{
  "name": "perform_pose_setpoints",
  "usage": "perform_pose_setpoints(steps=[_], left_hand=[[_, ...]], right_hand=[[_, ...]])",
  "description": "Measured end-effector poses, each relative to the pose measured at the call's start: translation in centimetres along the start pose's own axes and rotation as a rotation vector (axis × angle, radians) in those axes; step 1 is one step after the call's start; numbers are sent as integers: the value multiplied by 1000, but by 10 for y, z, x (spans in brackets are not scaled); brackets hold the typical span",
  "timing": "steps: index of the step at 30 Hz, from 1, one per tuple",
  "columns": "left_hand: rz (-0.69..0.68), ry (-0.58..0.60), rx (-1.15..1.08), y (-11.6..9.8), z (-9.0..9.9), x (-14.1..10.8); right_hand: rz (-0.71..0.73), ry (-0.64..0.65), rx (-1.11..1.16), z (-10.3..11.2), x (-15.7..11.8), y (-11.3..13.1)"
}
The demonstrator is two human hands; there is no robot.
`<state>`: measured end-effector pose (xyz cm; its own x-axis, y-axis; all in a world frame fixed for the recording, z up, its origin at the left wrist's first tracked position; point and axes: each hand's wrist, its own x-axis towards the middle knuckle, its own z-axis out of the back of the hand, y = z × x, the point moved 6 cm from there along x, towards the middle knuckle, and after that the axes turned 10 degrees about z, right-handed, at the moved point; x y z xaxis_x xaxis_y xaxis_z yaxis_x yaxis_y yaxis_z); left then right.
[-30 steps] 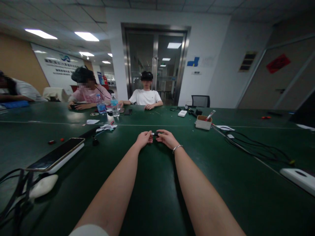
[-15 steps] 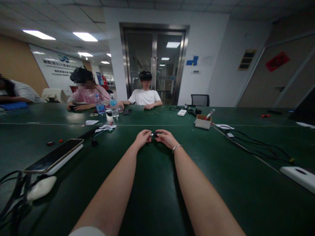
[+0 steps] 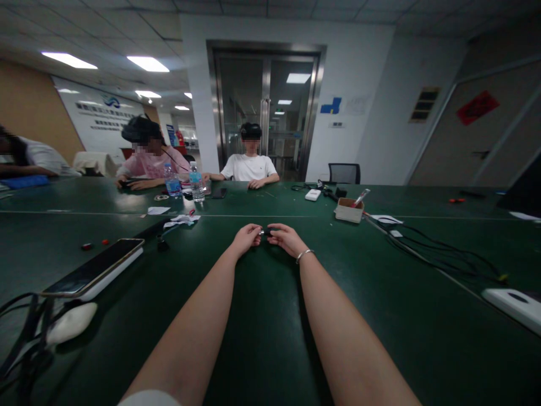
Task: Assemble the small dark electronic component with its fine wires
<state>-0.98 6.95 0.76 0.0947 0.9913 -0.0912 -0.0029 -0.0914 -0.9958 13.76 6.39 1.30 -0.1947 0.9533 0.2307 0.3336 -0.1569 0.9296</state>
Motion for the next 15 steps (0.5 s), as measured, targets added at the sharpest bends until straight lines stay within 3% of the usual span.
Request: perform_pose_setpoints(steps=[8, 15], left_hand=[[-44, -5, -12, -6, 1, -7], [23, -3, -60, -1, 0, -2]], right_hand=[[-1, 0, 21, 1, -1, 0], [-6, -1, 8, 1, 0, 0]])
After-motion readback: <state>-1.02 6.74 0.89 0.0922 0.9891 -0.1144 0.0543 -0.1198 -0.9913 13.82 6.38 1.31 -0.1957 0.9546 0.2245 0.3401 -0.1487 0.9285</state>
